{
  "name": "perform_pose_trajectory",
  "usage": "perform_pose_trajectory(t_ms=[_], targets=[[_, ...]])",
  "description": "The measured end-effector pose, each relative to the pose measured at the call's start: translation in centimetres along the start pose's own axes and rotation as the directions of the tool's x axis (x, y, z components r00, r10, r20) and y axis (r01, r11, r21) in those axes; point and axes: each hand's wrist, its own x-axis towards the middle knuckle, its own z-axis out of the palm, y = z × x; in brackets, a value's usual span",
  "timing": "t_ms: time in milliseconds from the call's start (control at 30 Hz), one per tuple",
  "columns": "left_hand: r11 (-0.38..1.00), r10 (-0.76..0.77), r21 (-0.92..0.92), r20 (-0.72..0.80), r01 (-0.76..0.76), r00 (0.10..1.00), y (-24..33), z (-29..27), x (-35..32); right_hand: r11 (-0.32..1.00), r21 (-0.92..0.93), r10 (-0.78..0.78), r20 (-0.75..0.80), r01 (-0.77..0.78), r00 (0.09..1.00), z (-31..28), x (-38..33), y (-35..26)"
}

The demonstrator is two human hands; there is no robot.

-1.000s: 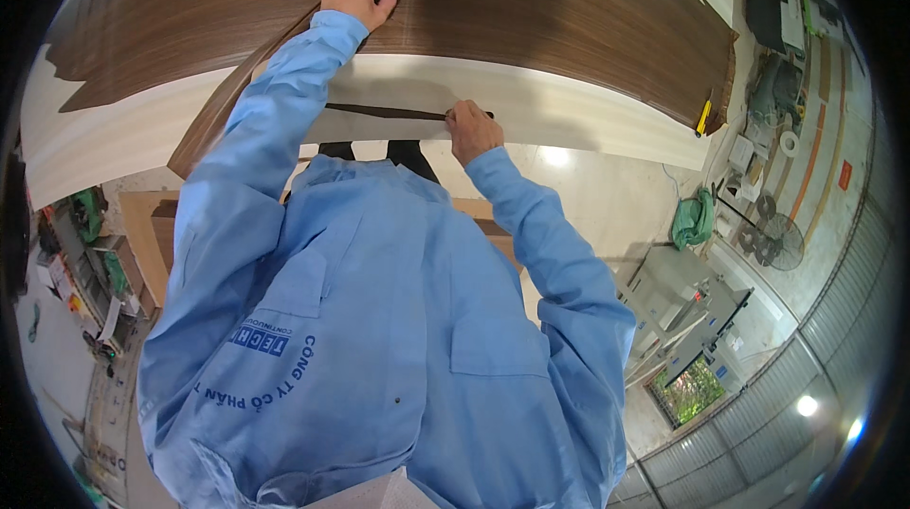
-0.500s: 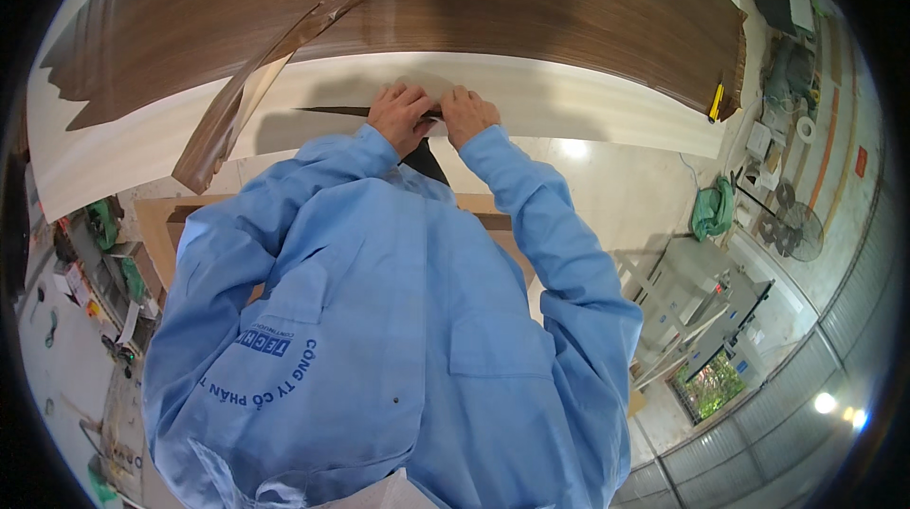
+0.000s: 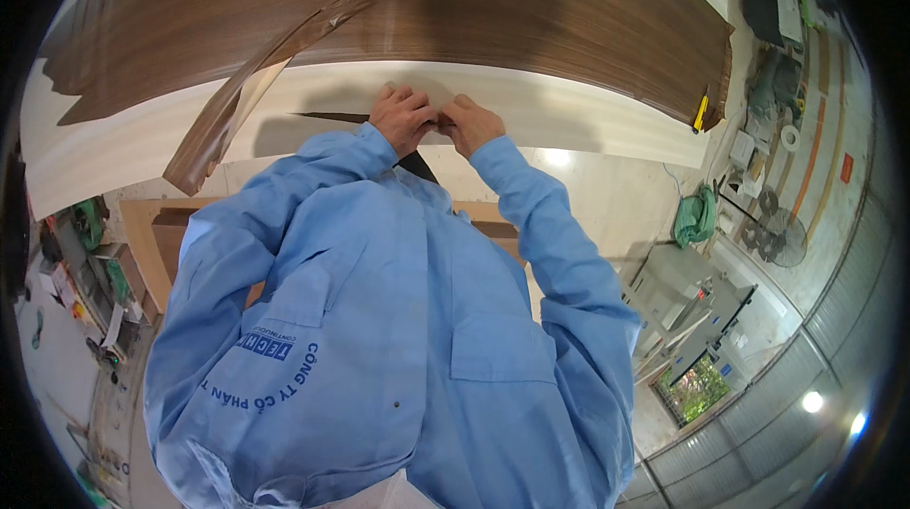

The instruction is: The person removes a large wood-veneer panel from a vacuum press machine with a coworker, then uses a utility knife to trim the excess veneer around the panel's edges. The trimmed veneer pieces are peeled away and discarded.

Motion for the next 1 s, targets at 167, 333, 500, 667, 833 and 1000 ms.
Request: perform_pose_trajectory(t_ms=[167, 333, 500, 667, 833, 1000], targets=[[0.998, 0.004, -0.064, 0.008, -0.003, 1.0, -0.1, 0.3, 0.1, 0.99, -0.128, 0.051, -0.093, -0.062, 0.994, 1.9, -0.5, -0.7], [0.991, 0.023, -0.135, 0.008, -0.022, 1.0, -0.4, 0.1, -0.2, 0.979, -0.115, 0.178, 0.07, -0.169, 0.982, 1.2, -1.2, -1.8], [0.985, 0.067, -0.16, 0.029, -0.061, 0.997, -0.8, -0.6, -0.2, 0.977, 0.103, 0.188, 0.002, -0.187, 0.982, -0.8, -1.9, -1.3], [0.957, 0.222, -0.219, 0.137, -0.189, 0.965, -1.4, -1.1, 0.4, 0.872, 0.37, 0.237, 0.256, -0.322, 0.937, -0.5, -3.3, 0.9], [0.389, -0.227, -0.792, 0.413, 0.471, 0.882, -0.5, -4.3, 2.2, 0.633, 0.686, 0.403, 0.103, -0.358, 0.909, 2.1, -4.2, 2.3], [0.407, -0.351, -0.9, 0.004, 0.157, 0.936, -2.9, -14.7, 2.8, 0.723, 0.532, 0.519, 0.005, -0.442, 0.855, 2.5, -2.9, -0.2]])
